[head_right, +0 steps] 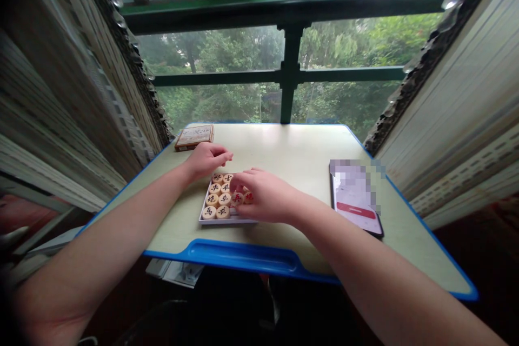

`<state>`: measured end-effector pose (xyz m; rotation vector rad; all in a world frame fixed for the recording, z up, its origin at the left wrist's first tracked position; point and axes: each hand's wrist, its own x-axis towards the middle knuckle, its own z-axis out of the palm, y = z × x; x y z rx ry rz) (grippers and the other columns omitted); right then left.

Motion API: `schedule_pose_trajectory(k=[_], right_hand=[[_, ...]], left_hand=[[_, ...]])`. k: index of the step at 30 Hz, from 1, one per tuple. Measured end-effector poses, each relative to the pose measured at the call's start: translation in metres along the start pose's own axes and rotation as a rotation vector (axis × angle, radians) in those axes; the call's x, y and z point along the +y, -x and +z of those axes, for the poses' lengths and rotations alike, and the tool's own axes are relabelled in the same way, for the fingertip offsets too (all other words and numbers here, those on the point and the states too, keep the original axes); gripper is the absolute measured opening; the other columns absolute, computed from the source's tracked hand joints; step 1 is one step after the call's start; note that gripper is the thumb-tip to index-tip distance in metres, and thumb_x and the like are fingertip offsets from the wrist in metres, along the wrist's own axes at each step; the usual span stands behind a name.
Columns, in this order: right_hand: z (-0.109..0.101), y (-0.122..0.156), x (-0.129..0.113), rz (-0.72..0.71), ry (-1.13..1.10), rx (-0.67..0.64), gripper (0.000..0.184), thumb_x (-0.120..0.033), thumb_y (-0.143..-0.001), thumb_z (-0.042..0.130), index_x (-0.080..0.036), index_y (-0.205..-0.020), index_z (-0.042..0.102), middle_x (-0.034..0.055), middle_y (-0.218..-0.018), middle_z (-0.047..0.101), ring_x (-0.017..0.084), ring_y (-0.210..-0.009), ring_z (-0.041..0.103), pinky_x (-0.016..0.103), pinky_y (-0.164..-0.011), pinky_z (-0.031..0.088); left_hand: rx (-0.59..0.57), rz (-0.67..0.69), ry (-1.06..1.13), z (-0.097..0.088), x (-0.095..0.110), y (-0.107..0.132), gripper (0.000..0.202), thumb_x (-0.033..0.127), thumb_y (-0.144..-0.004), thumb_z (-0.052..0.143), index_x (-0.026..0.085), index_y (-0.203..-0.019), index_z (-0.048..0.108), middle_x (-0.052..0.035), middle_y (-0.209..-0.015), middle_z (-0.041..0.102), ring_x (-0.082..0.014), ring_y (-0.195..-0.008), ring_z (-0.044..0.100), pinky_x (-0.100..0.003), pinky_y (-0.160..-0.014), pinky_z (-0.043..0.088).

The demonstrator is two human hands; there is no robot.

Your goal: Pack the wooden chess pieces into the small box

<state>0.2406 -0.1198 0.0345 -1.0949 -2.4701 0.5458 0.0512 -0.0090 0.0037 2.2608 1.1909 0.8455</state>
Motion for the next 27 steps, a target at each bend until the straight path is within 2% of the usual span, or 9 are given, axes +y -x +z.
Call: schedule_pose_trajectory(k=[4,11,16,27], right_hand=[[0.006,-0.002,0.001,-0.05,0.091,-0.014,0.008,-0.017,-0.07,0.065,-0.016,-0.076,0.061,0.0025,-0.076,0.061,0.014,-0.072,0.052,0.03,-0.077,0.04],[0.015,-0.004,0.001,-0.013,0.134,0.027,0.002,-0.019,-0.073,0.062,-0.017,-0.072,0.061,0.0015,-0.073,0.061,0.013,-0.068,0.052,0.033,-0.084,0.037],[0.017,-0.004,-0.004,0.049,0.157,0.024,0.003,-0.017,-0.07,0.061,-0.017,-0.073,0.061,0.0034,-0.074,0.061,0.015,-0.07,0.05,0.031,-0.079,0.038],[0.02,-0.004,-0.008,0.068,0.167,0.047,0.003,-0.017,-0.069,0.061,-0.017,-0.071,0.063,0.0041,-0.076,0.059,0.016,-0.072,0.047,0.03,-0.074,0.039]], left_hand=[[-0.012,-0.015,0.023,0.0,0.002,0.0,0.038,0.044,-0.076,0.052,0.012,-0.065,0.068,-0.0013,-0.053,0.06,-0.0108,-0.051,0.05,-0.023,-0.053,0.036],[-0.014,0.021,-0.008,0.001,0.002,0.002,0.04,0.046,-0.077,0.052,0.011,-0.063,0.066,-0.001,-0.051,0.059,-0.01,-0.05,0.048,-0.022,-0.051,0.034],[-0.024,0.045,-0.055,0.001,0.0,0.002,0.04,0.044,-0.078,0.052,0.01,-0.063,0.066,0.0004,-0.05,0.056,-0.0086,-0.049,0.043,-0.022,-0.049,0.031],[-0.022,0.066,-0.099,0.002,-0.002,0.001,0.039,0.043,-0.078,0.052,0.01,-0.067,0.069,0.0022,-0.048,0.05,-0.0079,-0.048,0.039,-0.022,-0.048,0.028]])
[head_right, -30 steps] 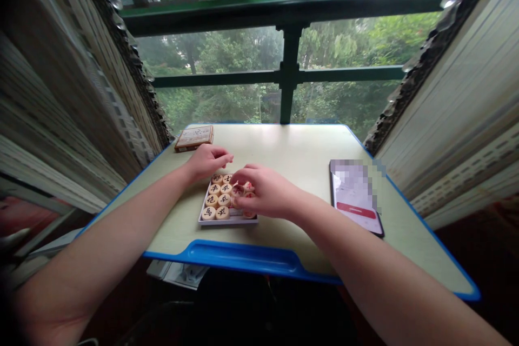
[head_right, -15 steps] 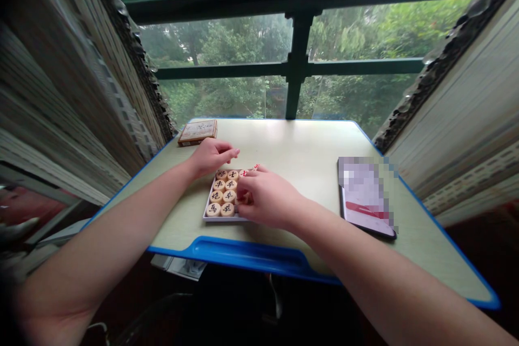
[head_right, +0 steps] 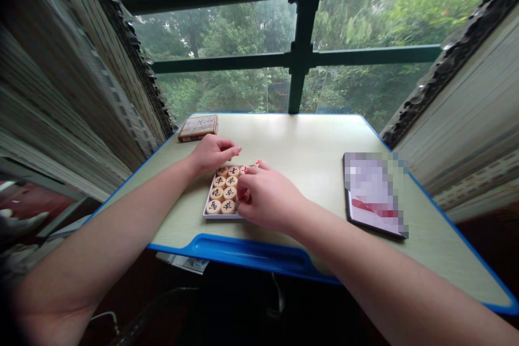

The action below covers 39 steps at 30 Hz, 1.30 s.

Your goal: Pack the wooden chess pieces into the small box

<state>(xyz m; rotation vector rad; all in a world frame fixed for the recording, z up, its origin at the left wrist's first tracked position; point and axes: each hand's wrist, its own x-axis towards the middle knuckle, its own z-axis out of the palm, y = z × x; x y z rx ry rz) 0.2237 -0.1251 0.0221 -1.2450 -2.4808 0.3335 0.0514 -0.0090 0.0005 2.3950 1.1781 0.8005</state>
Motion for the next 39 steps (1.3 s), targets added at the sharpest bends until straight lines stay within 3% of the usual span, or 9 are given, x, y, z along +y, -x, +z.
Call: schedule_pose_trajectory(k=[7,30,35,37,39], right_hand=[[-0.001,-0.001,-0.001,0.021,0.005,-0.002,0.005,-0.018,-0.07,0.06,-0.017,-0.072,0.065,0.0052,-0.078,0.061,0.017,-0.075,0.048,0.029,-0.072,0.039],[-0.001,0.0,0.001,0.047,-0.043,0.076,0.006,-0.018,-0.073,0.063,-0.018,-0.071,0.068,0.0048,-0.077,0.063,0.018,-0.078,0.051,0.031,-0.078,0.04],[-0.006,-0.006,0.021,0.186,-0.076,0.239,0.015,-0.017,-0.077,0.055,-0.019,-0.079,0.07,0.0059,-0.085,0.062,0.019,-0.083,0.054,0.032,-0.078,0.042],[-0.006,-0.009,0.035,0.249,0.016,0.349,0.021,-0.015,-0.079,0.052,-0.019,-0.085,0.071,0.0077,-0.094,0.061,0.021,-0.089,0.054,0.035,-0.084,0.042],[-0.005,-0.011,0.048,0.279,0.092,0.365,0.029,-0.011,-0.079,0.049,-0.019,-0.095,0.071,0.0092,-0.104,0.061,0.023,-0.097,0.053,0.038,-0.09,0.041]], left_hand=[[0.005,0.014,0.0,0.001,0.002,0.0,0.038,0.042,-0.078,0.053,0.01,-0.064,0.068,0.0055,-0.045,0.037,-0.0065,-0.047,0.031,-0.022,-0.047,0.025],[-0.027,0.025,-0.039,0.001,-0.001,0.0,0.04,0.044,-0.078,0.052,0.01,-0.065,0.068,0.0046,-0.046,0.042,-0.0074,-0.048,0.034,-0.023,-0.048,0.026],[-0.034,0.018,-0.045,0.001,0.001,0.001,0.042,0.045,-0.078,0.051,0.01,-0.063,0.067,0.0044,-0.046,0.04,-0.0075,-0.048,0.034,-0.023,-0.048,0.026],[-0.031,0.008,-0.046,0.001,0.001,0.001,0.042,0.046,-0.078,0.051,0.01,-0.063,0.067,0.004,-0.047,0.042,-0.0077,-0.049,0.035,-0.023,-0.048,0.027],[-0.029,-0.004,-0.043,0.001,0.001,0.001,0.042,0.046,-0.078,0.051,0.01,-0.065,0.068,0.0036,-0.047,0.044,-0.0078,-0.049,0.036,-0.023,-0.048,0.027]])
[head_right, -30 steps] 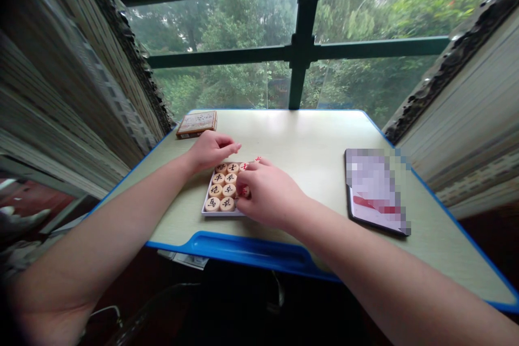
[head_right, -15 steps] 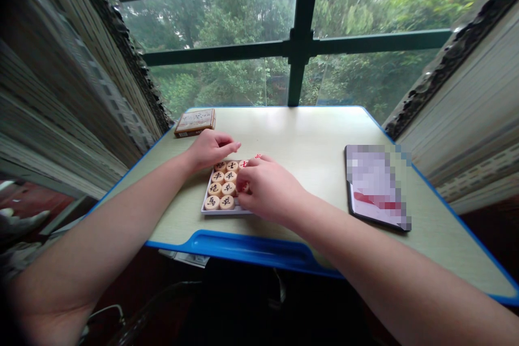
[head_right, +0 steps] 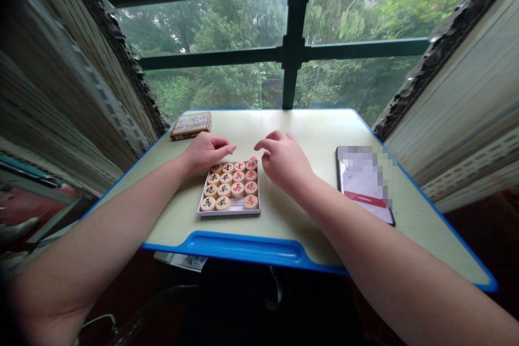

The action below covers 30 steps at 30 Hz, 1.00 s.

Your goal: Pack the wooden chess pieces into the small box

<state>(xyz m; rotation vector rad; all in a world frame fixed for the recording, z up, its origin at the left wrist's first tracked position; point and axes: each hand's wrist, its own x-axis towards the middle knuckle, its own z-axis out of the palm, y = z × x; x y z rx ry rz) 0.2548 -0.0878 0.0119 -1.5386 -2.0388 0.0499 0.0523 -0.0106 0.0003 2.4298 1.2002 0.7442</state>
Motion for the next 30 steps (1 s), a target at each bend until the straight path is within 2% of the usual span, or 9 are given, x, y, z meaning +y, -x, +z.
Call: schedule_pose_trajectory(k=[4,7,12,16,18,23,26,28,30], right_hand=[[0.008,-0.004,0.014,-0.025,0.027,-0.112,0.045,0.0,-0.075,0.043,-0.021,-0.105,0.07,0.0069,-0.115,0.061,0.022,-0.104,0.052,0.035,-0.094,0.041],[0.013,-0.004,0.016,-0.093,0.07,-0.223,0.052,0.002,-0.072,0.042,-0.021,-0.11,0.068,0.0057,-0.121,0.061,0.022,-0.108,0.052,0.035,-0.094,0.041],[0.013,-0.004,0.017,-0.085,0.097,-0.238,0.039,-0.006,-0.078,0.044,-0.018,-0.105,0.07,0.0051,-0.111,0.067,0.021,-0.101,0.056,0.031,-0.09,0.042],[0.007,-0.006,0.017,-0.024,0.123,-0.226,0.027,-0.015,-0.082,0.047,-0.016,-0.094,0.071,0.0082,-0.101,0.069,0.02,-0.092,0.059,0.03,-0.087,0.043],[0.006,-0.006,0.016,-0.012,0.122,-0.225,0.026,-0.019,-0.083,0.049,-0.015,-0.098,0.07,0.0094,-0.104,0.068,0.02,-0.093,0.059,0.03,-0.086,0.043],[0.004,-0.006,0.016,-0.086,0.134,-0.276,0.028,-0.018,-0.084,0.049,-0.017,-0.104,0.068,0.0102,-0.105,0.067,0.02,-0.094,0.059,0.03,-0.085,0.043],[0.001,-0.007,0.018,0.009,0.156,-0.266,0.025,-0.02,-0.084,0.048,-0.015,-0.096,0.07,0.0123,-0.096,0.067,0.02,-0.087,0.061,0.029,-0.079,0.044],[-0.001,-0.008,0.019,0.115,0.107,-0.201,0.026,-0.023,-0.084,0.048,-0.013,-0.096,0.068,0.0137,-0.095,0.066,0.021,-0.085,0.06,0.03,-0.078,0.044],[-0.003,-0.01,0.019,0.224,-0.061,-0.121,0.028,-0.028,-0.085,0.046,-0.013,-0.094,0.067,0.013,-0.093,0.066,0.02,-0.084,0.06,0.03,-0.077,0.044]], left_hand=[[-0.001,-0.02,0.006,0.0,0.0,0.0,0.04,0.045,-0.077,0.052,0.01,-0.066,0.068,0.002,-0.048,0.051,-0.0089,-0.05,0.041,-0.023,-0.05,0.031],[-0.073,-0.06,0.087,-0.001,0.001,0.0,0.029,0.037,-0.073,0.055,0.013,-0.077,0.071,-0.0016,-0.065,0.065,-0.0114,-0.057,0.051,-0.023,-0.055,0.039],[-0.252,-0.178,0.338,-0.006,-0.002,-0.002,0.028,0.016,-0.063,0.054,0.014,-0.084,0.072,-0.006,-0.085,0.072,-0.0167,-0.077,0.062,-0.026,-0.067,0.047],[-0.221,-0.246,0.478,-0.009,-0.01,-0.006,0.03,0.01,-0.059,0.054,0.013,-0.084,0.071,-0.0083,-0.086,0.072,-0.0182,-0.081,0.063,-0.029,-0.07,0.049],[-0.219,-0.266,0.519,-0.013,-0.012,-0.007,0.029,0.012,-0.061,0.058,0.012,-0.088,0.071,-0.0091,-0.088,0.072,-0.0179,-0.08,0.063,-0.028,-0.067,0.048],[-0.533,-0.275,0.593,-0.033,-0.012,0.002,0.032,0.027,-0.064,0.07,0.016,-0.094,0.071,-0.0102,-0.097,0.071,-0.0168,-0.08,0.063,-0.027,-0.069,0.049],[-0.611,-0.316,0.629,-0.045,-0.014,0.005,0.034,0.028,-0.061,0.073,0.016,-0.093,0.072,-0.011,-0.092,0.071,-0.0172,-0.074,0.063,-0.029,-0.066,0.051],[-0.516,-0.322,0.618,-0.049,-0.018,0.003,0.03,0.028,-0.062,0.072,0.014,-0.089,0.071,-0.0114,-0.088,0.071,-0.0171,-0.072,0.063,-0.029,-0.064,0.051],[-0.206,-0.329,0.588,-0.052,-0.026,-0.002,0.028,0.03,-0.065,0.068,0.013,-0.087,0.069,-0.0115,-0.088,0.07,-0.0152,-0.066,0.062,-0.026,-0.055,0.049]])
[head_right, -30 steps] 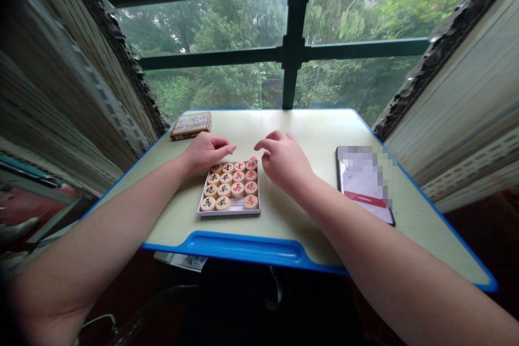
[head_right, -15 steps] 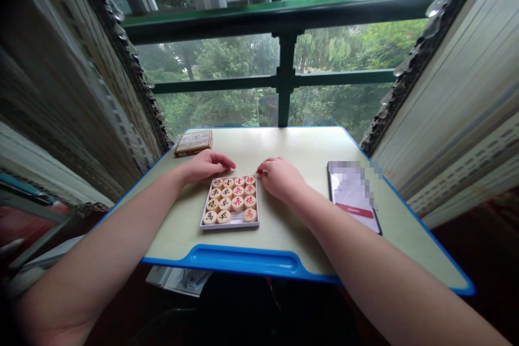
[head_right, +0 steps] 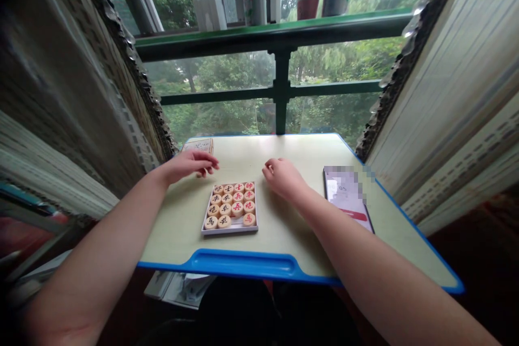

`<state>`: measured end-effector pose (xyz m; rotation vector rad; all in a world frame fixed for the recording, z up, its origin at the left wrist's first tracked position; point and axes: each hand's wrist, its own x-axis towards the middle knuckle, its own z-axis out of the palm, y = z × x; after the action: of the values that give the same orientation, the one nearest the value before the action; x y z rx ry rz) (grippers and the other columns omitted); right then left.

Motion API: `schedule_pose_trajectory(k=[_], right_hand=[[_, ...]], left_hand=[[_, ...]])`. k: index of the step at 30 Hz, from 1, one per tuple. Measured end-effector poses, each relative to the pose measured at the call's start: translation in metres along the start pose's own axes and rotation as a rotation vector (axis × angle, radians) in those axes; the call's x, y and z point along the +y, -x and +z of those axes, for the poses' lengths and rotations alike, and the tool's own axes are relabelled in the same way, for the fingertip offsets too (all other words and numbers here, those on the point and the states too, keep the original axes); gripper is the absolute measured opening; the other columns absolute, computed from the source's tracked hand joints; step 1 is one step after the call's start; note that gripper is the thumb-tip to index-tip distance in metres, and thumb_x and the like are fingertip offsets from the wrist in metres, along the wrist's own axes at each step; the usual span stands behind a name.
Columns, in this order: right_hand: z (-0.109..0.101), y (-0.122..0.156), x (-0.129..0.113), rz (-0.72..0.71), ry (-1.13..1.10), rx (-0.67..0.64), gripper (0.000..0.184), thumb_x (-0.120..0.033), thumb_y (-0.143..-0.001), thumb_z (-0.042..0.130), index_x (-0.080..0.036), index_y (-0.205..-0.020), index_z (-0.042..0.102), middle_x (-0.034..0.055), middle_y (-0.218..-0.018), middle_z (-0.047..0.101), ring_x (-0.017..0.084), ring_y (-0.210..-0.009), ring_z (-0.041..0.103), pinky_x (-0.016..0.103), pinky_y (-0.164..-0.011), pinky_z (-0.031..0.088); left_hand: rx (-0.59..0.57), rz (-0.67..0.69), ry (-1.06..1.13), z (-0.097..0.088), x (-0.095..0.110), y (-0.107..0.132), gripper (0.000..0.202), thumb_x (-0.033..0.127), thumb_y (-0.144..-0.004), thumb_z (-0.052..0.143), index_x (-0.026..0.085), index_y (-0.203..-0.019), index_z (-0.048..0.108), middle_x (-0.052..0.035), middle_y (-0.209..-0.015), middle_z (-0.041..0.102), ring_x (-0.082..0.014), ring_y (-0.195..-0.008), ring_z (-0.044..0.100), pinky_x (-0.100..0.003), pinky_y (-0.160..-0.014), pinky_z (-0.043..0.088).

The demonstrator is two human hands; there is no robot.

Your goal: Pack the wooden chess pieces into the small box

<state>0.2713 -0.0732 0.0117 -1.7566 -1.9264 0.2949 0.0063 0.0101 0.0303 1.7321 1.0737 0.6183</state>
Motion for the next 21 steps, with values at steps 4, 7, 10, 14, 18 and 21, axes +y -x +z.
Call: schedule_pose_trajectory(k=[4,7,10,14,18,21], right_hand=[[-0.005,-0.004,-0.001,0.214,-0.595,0.093,0.037,-0.04,-0.089,0.034,-0.014,-0.09,0.06,0.009,-0.085,0.063,0.015,-0.068,0.058,0.025,-0.058,0.045],[-0.007,-0.005,-0.002,0.3,-0.787,0.144,0.036,-0.042,-0.087,0.036,-0.014,-0.084,0.057,0.0086,-0.085,0.059,0.013,-0.061,0.054,0.023,-0.05,0.041],[-0.005,-0.004,-0.002,0.305,-0.768,0.117,0.034,-0.043,-0.087,0.038,-0.014,-0.081,0.056,0.0081,-0.085,0.058,0.012,-0.06,0.052,0.022,-0.049,0.039],[0.002,-0.001,-0.004,0.274,-0.697,0.033,0.034,-0.044,-0.087,0.039,-0.014,-0.083,0.056,0.0088,-0.087,0.059,0.012,-0.061,0.053,0.023,-0.05,0.04],[0.007,0.001,-0.006,0.219,-0.565,-0.002,0.033,-0.043,-0.086,0.044,-0.014,-0.083,0.058,0.0074,-0.081,0.062,0.011,-0.058,0.053,0.024,-0.053,0.041],[0.008,0.002,-0.007,0.171,-0.492,-0.035,0.033,-0.043,-0.086,0.046,-0.014,-0.082,0.06,0.0062,-0.077,0.064,0.012,-0.058,0.053,0.024,-0.056,0.042]], left_hand=[[0.611,0.149,-0.082,-0.022,-0.011,-0.012,0.034,0.033,-0.072,0.056,0.012,-0.097,0.065,-0.0119,-0.095,0.069,-0.016,-0.075,0.063,-0.026,-0.063,0.049],[0.728,0.113,-0.55,-0.034,-0.02,-0.013,0.037,0.04,-0.067,0.063,0.016,-0.096,0.069,-0.0105,-0.099,0.069,-0.0226,-0.091,0.061,-0.029,-0.076,0.046],[0.585,0.085,-0.811,-0.033,-0.024,-0.011,0.033,0.047,-0.068,0.062,0.019,-0.083,0.072,-0.0097,-0.091,0.07,-0.0237,-0.084,0.061,-0.029,-0.069,0.043],[0.407,0.125,-0.88,-0.019,-0.02,-0.009,0.033,0.046,-0.075,0.053,0.018,-0.077,0.071,-0.0071,-0.075,0.068,-0.0187,-0.068,0.058,-0.027,-0.059,0.037],[0.297,0.127,-0.849,-0.007,-0.013,-0.006,0.034,0.044,-0.077,0.049,0.016,-0.079,0.069,-0.0066,-0.072,0.067,-0.0171,-0.064,0.057,-0.026,-0.058,0.036],[0.172,0.05,-0.876,-0.005,-0.012,-0.003,0.034,0.039,-0.07,0.056,0.015,-0.089,0.069,-0.0076,-0.081,0.068,-0.0188,-0.069,0.059,-0.026,-0.06,0.039]])
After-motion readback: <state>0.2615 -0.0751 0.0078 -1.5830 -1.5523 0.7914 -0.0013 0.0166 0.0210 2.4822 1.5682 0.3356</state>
